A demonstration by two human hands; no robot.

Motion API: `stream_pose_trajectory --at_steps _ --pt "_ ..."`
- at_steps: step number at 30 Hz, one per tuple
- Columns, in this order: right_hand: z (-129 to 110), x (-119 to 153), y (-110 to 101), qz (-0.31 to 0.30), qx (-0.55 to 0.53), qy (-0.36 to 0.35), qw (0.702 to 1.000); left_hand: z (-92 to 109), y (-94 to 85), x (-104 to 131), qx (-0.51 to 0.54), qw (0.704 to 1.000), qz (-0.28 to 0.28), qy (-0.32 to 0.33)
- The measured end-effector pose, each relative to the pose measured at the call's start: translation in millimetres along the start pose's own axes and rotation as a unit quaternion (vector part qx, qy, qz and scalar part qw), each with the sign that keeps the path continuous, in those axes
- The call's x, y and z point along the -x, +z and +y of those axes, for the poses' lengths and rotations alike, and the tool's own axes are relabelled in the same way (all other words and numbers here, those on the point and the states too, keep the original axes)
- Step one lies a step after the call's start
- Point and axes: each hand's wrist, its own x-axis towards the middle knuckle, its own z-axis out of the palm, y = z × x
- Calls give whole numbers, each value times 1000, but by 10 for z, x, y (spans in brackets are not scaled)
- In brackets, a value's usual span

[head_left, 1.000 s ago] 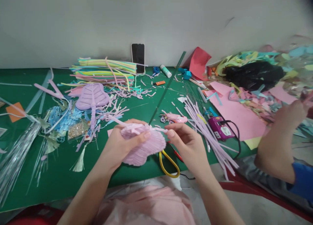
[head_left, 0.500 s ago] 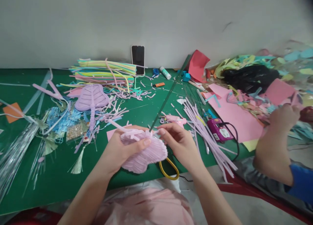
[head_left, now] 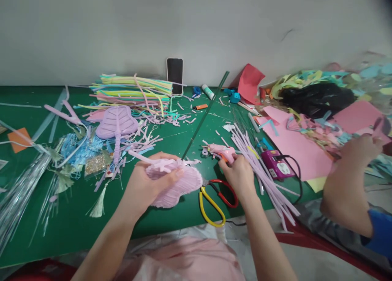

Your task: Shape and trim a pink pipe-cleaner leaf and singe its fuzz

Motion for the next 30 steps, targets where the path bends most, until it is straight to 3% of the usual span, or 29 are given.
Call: stream_pose_trajectory --at_steps 4,6,9,13,30 --pt "-20 67 -306 38 -53 45 997 -32 -26 -53 42 999 -24 -14" --pt "-90 169 -441 80 -151 36 985 -58 -38 -88 54 997 -47 -20" --pt "-224 327 -539 42 -224 -17 974 -69 -47 -111 67 995 -74 -26" --pt "-307 423 -533 30 -244 -37 969 -46 -58 -100 74 991 -101 -37" --pt "-309 428 -492 11 -231 -44 972 -45 -62 -106 62 992 -100 -42"
